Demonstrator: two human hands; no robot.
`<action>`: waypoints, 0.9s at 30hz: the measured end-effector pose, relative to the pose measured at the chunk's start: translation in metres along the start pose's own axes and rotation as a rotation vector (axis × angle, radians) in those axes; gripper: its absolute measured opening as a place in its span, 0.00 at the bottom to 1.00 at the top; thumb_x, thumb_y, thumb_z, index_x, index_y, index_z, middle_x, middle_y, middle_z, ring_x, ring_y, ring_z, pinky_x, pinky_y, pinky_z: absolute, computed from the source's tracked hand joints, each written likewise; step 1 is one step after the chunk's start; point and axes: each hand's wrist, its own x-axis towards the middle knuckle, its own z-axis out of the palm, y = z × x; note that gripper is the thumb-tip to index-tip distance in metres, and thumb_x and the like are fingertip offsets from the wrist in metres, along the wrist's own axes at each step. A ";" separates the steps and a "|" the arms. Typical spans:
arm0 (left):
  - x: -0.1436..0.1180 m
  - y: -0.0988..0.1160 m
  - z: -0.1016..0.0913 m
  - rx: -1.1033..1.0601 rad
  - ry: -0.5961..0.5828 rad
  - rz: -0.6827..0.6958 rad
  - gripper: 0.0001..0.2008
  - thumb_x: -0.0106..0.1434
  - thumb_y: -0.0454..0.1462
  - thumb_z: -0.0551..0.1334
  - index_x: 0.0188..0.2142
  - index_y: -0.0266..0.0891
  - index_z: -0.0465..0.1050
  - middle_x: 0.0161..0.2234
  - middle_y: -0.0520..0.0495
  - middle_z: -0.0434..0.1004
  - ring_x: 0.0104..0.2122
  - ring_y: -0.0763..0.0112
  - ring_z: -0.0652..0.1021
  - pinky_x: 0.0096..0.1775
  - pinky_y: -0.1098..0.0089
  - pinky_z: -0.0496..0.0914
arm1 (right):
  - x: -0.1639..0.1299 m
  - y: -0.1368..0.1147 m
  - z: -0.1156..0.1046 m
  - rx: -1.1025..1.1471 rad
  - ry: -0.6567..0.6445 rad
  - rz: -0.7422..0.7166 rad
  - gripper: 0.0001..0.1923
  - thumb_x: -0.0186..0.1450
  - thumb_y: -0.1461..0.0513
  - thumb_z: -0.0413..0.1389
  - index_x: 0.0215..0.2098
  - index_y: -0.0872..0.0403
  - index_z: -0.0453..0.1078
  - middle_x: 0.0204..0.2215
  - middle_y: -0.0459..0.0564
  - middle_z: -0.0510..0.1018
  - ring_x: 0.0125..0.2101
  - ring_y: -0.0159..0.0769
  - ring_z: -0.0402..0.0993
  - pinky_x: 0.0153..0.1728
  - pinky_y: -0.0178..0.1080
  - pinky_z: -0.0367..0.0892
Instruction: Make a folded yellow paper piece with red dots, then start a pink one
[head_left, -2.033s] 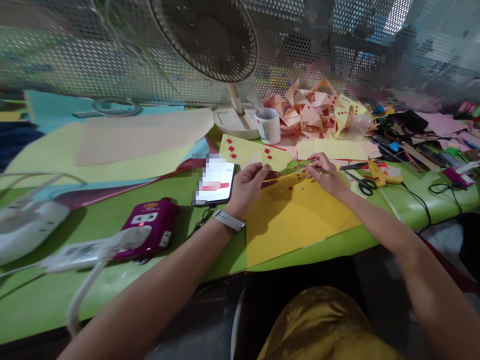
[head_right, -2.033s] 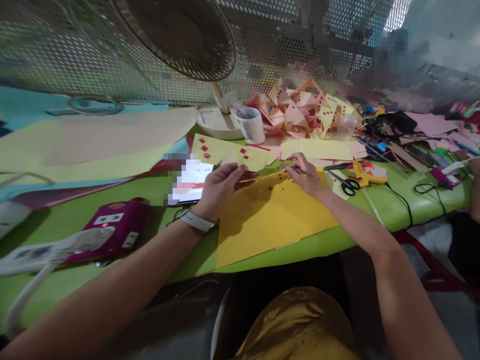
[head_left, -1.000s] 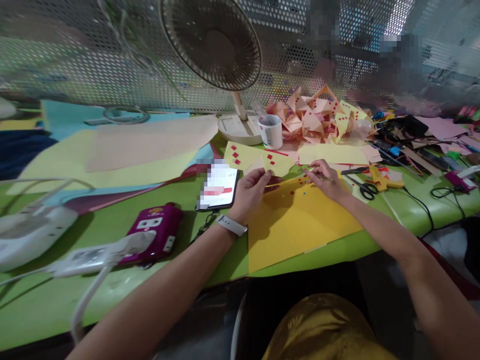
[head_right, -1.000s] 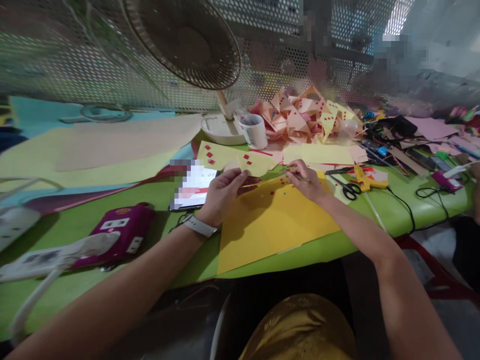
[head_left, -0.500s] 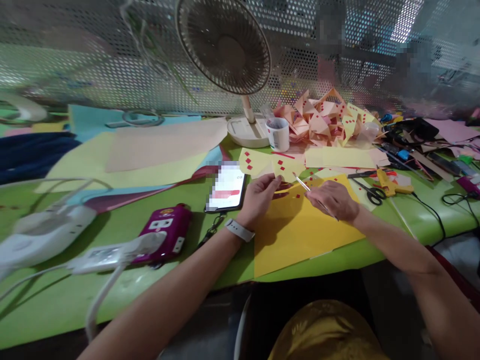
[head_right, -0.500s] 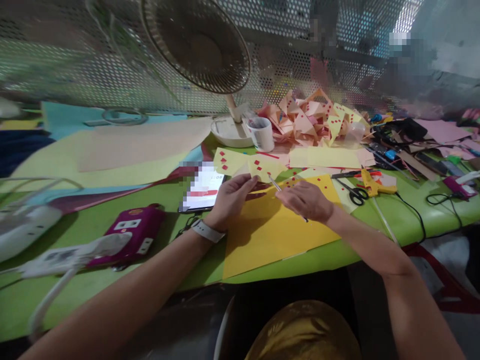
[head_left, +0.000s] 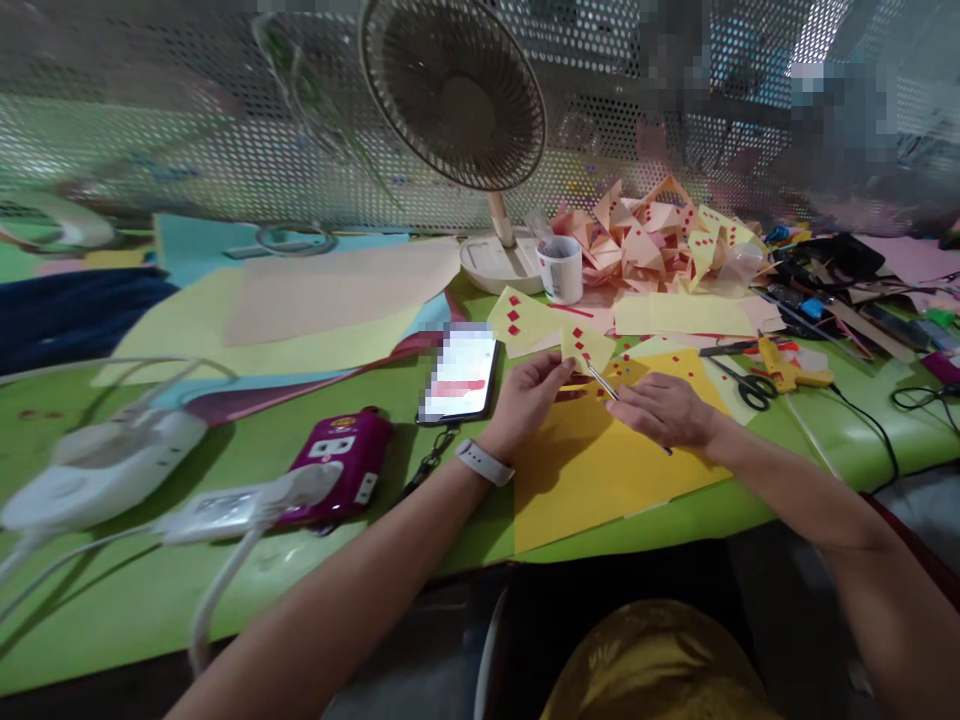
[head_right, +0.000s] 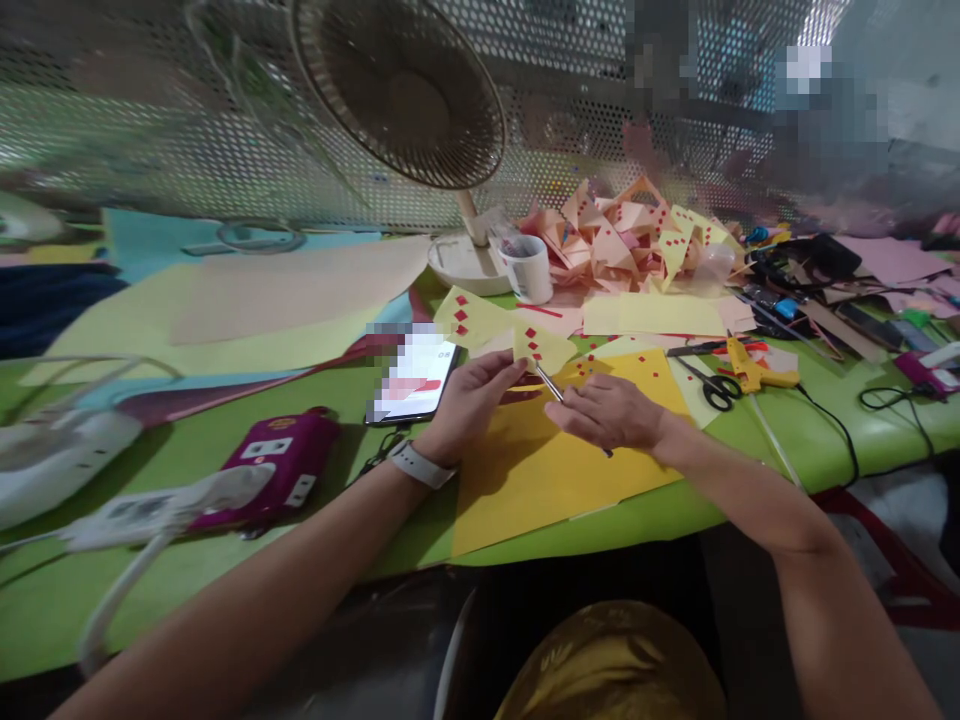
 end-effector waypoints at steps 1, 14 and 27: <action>0.000 0.001 0.000 0.003 -0.006 -0.002 0.27 0.49 0.57 0.72 0.37 0.37 0.77 0.36 0.44 0.83 0.36 0.61 0.83 0.39 0.63 0.78 | 0.000 0.000 0.000 -0.006 0.001 -0.007 0.11 0.74 0.70 0.43 0.46 0.56 0.66 0.35 0.49 0.80 0.34 0.29 0.74 0.35 0.34 0.68; 0.001 0.004 -0.002 0.005 -0.066 -0.015 0.25 0.50 0.55 0.72 0.35 0.37 0.75 0.34 0.45 0.82 0.36 0.62 0.82 0.39 0.63 0.79 | -0.005 -0.002 0.004 -0.028 -0.048 -0.059 0.11 0.73 0.69 0.45 0.46 0.56 0.68 0.37 0.49 0.80 0.37 0.29 0.75 0.37 0.34 0.68; 0.004 -0.001 -0.003 -0.051 -0.010 -0.020 0.21 0.50 0.52 0.72 0.34 0.38 0.76 0.33 0.47 0.81 0.34 0.65 0.81 0.38 0.65 0.77 | -0.007 -0.002 0.006 -0.039 -0.045 -0.081 0.11 0.73 0.69 0.46 0.47 0.56 0.68 0.37 0.49 0.80 0.34 0.28 0.75 0.35 0.33 0.69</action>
